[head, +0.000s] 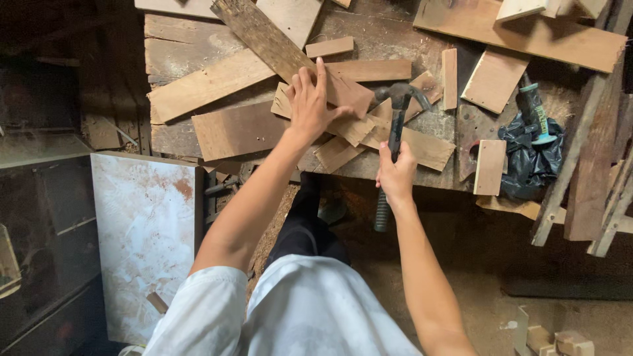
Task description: The person repeatedly strikes small wooden pieces with a hammer on a cluttered workbench. They pick up and reposition pieces between strikes, occasionally moving other wood aside to access the work area.
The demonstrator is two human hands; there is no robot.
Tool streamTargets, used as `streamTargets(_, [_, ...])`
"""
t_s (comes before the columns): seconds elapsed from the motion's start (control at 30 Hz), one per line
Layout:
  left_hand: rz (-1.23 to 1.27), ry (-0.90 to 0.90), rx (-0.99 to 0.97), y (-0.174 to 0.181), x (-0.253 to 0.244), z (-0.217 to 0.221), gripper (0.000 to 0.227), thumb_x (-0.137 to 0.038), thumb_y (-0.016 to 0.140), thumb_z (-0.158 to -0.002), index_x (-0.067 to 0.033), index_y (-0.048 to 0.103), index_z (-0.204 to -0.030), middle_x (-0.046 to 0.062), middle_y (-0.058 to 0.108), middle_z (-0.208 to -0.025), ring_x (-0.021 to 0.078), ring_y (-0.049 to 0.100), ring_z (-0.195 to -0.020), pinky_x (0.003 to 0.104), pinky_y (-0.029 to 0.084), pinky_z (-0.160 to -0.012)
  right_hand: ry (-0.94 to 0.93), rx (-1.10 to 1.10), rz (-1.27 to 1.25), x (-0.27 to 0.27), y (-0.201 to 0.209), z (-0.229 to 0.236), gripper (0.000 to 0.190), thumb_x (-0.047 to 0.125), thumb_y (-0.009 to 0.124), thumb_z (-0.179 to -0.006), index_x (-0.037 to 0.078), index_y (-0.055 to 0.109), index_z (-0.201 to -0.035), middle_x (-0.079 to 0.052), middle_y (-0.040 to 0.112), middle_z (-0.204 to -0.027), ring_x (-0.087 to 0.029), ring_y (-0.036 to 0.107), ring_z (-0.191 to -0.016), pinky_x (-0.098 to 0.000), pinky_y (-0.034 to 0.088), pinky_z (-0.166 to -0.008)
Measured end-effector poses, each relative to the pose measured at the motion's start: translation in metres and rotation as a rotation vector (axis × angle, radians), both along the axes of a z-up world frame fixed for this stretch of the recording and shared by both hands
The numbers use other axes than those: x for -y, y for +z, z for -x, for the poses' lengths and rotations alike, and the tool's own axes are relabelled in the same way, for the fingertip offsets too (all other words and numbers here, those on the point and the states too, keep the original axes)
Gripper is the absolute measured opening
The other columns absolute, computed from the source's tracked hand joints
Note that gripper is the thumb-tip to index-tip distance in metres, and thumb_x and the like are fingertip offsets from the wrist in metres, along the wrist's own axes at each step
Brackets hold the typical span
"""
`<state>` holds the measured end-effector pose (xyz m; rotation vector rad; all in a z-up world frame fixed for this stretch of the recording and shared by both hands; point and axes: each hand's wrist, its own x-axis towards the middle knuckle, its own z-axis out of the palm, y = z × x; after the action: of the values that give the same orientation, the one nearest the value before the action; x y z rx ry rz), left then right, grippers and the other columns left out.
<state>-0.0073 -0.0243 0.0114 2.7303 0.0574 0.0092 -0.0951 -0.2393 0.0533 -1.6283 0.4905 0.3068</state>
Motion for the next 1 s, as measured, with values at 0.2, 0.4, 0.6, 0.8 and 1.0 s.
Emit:
streamTargets(0.2, [-0.080, -0.342, -0.119, 0.008, -0.019, -0.030, 0.101, -0.065, 0.095, -0.052, -0.0138, 0.056, -0.130, 0.011, 0.051, -0.121, 0.0311, 0.044, -0.121, 0.051, 0.030, -0.100, -0.025, -0.015, -0.045, 0.005, 0.010, -0.028, 0.018, 0.020, 0.062, -0.103, 0.004, 0.054, -0.102, 0.000, 0.050, -0.063, -0.009, 0.048, -0.040, -0.0277, 0.039, -0.033])
streamTargets(0.4, [0.171, -0.099, -0.080, -0.009, 0.004, -0.065, 0.107, -0.077, 0.086, -0.063, -0.0074, 0.052, -0.137, 0.007, 0.053, -0.128, 0.0241, 0.046, -0.124, 0.046, 0.033, -0.102, -0.105, -0.013, -0.069, 0.021, 0.020, -0.035, 0.017, 0.021, 0.061, -0.104, 0.005, 0.054, -0.104, 0.001, 0.050, -0.065, -0.008, 0.047, -0.040, -0.0269, 0.037, -0.034])
streamTargets(0.6, [0.070, -0.404, 0.118, -0.013, -0.009, -0.032, 0.122, -0.083, 0.078, -0.072, 0.0011, 0.033, -0.149, 0.022, 0.047, -0.127, 0.0372, 0.044, -0.126, 0.052, 0.031, -0.111, -0.168, 0.002, -0.024, 0.040, 0.023, -0.022, 0.021, 0.020, 0.063, -0.105, 0.003, 0.052, -0.102, -0.001, 0.051, -0.068, -0.009, 0.047, -0.042, -0.0273, 0.038, -0.034])
streamTargets(0.8, [-0.189, -0.953, -0.018, -0.004, -0.026, -0.029, 0.097, -0.059, 0.086, -0.066, -0.0302, 0.046, -0.150, 0.011, 0.052, -0.134, 0.0329, 0.043, -0.136, 0.054, 0.029, -0.120, -0.218, -0.059, 0.070, 0.032, 0.015, -0.017, 0.023, 0.014, 0.072, -0.097, 0.002, 0.053, -0.104, -0.002, 0.057, -0.072, -0.009, 0.047, -0.041, -0.0281, 0.038, -0.033])
streamTargets(1.0, [-0.018, -0.703, -0.009, 0.014, -0.014, -0.027, 0.095, -0.056, 0.088, -0.068, -0.0285, 0.053, -0.152, 0.014, 0.054, -0.127, 0.0321, 0.047, -0.121, 0.048, 0.038, -0.105, -0.240, -0.055, -0.025, 0.030, 0.012, -0.022, 0.020, 0.013, 0.069, -0.099, 0.003, 0.053, -0.108, -0.005, 0.061, -0.074, -0.009, 0.049, -0.041, -0.0273, 0.038, -0.034])
